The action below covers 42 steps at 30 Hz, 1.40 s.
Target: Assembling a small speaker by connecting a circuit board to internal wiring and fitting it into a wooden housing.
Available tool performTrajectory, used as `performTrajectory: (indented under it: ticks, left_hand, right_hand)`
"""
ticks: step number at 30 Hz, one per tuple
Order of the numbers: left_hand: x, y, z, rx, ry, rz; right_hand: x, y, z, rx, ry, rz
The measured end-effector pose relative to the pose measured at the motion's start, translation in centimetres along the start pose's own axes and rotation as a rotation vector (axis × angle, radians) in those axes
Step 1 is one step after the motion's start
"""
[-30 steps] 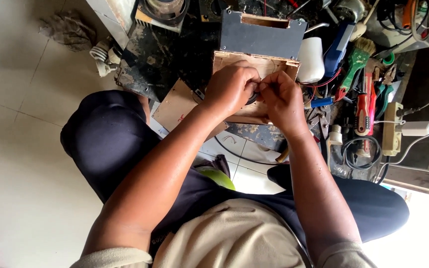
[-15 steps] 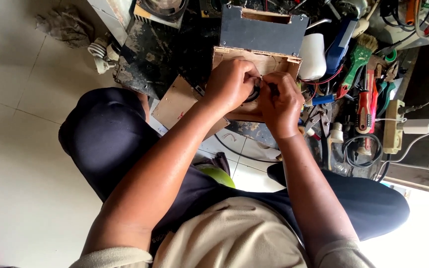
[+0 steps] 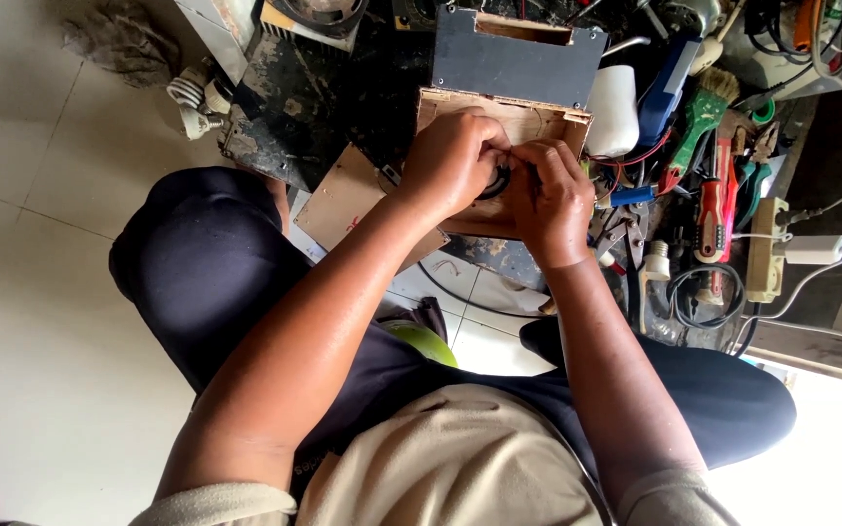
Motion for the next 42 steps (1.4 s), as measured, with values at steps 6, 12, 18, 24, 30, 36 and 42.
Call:
performTrajectory:
  ticks: [6,12,18,24,30,36,42]
  left_hand:
    - [-0.1,-0.3,-0.5,-0.019,0.020,0.008]
    - [-0.3,-0.2,-1.1,0.045,0.042,0.004]
    - [-0.7,-0.7,-2.3,0.081,0.137,-0.004]
    - [-1.1,-0.5,-2.3,0.106,0.203,-0.036]
    - [-1.1,-0.6,-3.0,0.094,0.204,-0.059]
    - [-0.8,-0.5,-1.8,0.104,0.143,-0.072]
    - [-0.5,0.1,-1.2,0.088,0.137,-0.063]
  right_hand:
    - [0.1,0.1,0.1,-0.072,-0.058,0.042]
    - [-0.3,0.7,-0.8,-0.116,-0.033,0.136]
    - [-0.6,1.9,-4.0,0.030,0.428,0.227]
    - [-4.5,4.7,-12.5,0.153,0.772,0.235]
    - [-2.6,2.8,-7.1,0.253,0.870,0.132]
    - [0.4,0.0,-1.1,-0.035,0.104,0.012]
    - [-0.2,0.5,0.0,-0.205,-0.094,0.035]
Point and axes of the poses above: each hand's wrist, its own x-axis towards the middle knuckle, its own y-axis out of the palm, z = x × y, the point moved 9 cm from there along x, towards the middle knuckle, and after that the axes turned 10 degrees about -z, right-handed, at the moved point
